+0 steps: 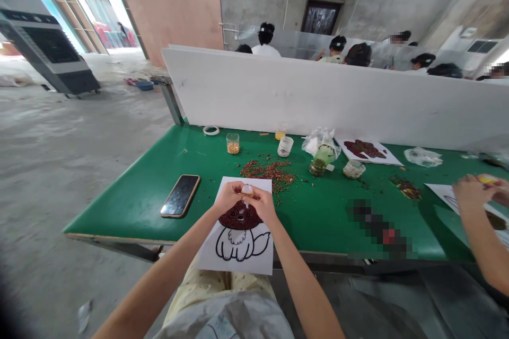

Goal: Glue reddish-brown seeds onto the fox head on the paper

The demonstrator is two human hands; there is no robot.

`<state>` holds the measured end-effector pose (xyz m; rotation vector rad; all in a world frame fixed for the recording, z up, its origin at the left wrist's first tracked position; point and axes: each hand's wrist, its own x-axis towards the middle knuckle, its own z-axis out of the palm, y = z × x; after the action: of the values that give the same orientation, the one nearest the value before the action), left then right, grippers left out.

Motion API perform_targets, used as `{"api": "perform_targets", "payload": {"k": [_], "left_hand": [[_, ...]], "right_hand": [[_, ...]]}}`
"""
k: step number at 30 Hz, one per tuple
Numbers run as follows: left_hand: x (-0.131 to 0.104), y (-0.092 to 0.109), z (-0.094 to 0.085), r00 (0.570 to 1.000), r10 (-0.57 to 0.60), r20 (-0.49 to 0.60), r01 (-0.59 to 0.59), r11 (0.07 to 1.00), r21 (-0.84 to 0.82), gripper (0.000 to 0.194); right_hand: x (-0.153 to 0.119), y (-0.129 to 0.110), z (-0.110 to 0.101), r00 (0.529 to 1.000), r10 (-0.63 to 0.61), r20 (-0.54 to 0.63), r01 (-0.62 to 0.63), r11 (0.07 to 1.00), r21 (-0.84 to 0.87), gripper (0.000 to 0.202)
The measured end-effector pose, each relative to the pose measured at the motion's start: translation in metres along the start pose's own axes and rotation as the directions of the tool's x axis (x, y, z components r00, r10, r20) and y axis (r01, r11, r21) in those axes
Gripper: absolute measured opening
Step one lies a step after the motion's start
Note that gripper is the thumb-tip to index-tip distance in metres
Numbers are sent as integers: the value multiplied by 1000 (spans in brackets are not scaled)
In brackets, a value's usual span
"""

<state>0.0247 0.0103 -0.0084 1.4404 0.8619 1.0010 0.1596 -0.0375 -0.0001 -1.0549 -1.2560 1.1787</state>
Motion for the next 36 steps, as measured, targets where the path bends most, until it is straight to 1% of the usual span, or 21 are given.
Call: {"api": "perform_targets", "payload": {"k": [5,8,17,25,29,31,33,36], "left_hand": [[0,2,1,1000,3,-1,-3,1000,13,7],[1,3,0,1000,3,-7,-2,1000,24,6],[4,2,4,1000,1,-16,-1,999,48,7],[4,6,7,1000,0,-22,1,999,54,8],[2,7,7,1000,-4,-21,5,999,47,8],[3,8,7,1000,-13,-11,14,999,41,7],[4,10,5,999,-27,19,26,999,36,5],[7,19,0,991,-52,120,48,998,28,10]], "right_hand": [[0,3,-1,1000,-6,1,6,1000,-6,26],[1,4,-1,1000,-4,0,4,1000,-9,29],[1,5,-4,999,-26,-35,25,999,-34,31],[1,4,-4,997,-3,-72,-1,999,-51,33],[1,7,-3,997,-6,-79,3,999,-39,31],[1,6,-4,997,-5,-80,4,1000,-13,30],[2,3,-5,999,21,-35,-20,1000,23,32],[2,-7,-9,997,54,49,-57,997,60,41]]}}
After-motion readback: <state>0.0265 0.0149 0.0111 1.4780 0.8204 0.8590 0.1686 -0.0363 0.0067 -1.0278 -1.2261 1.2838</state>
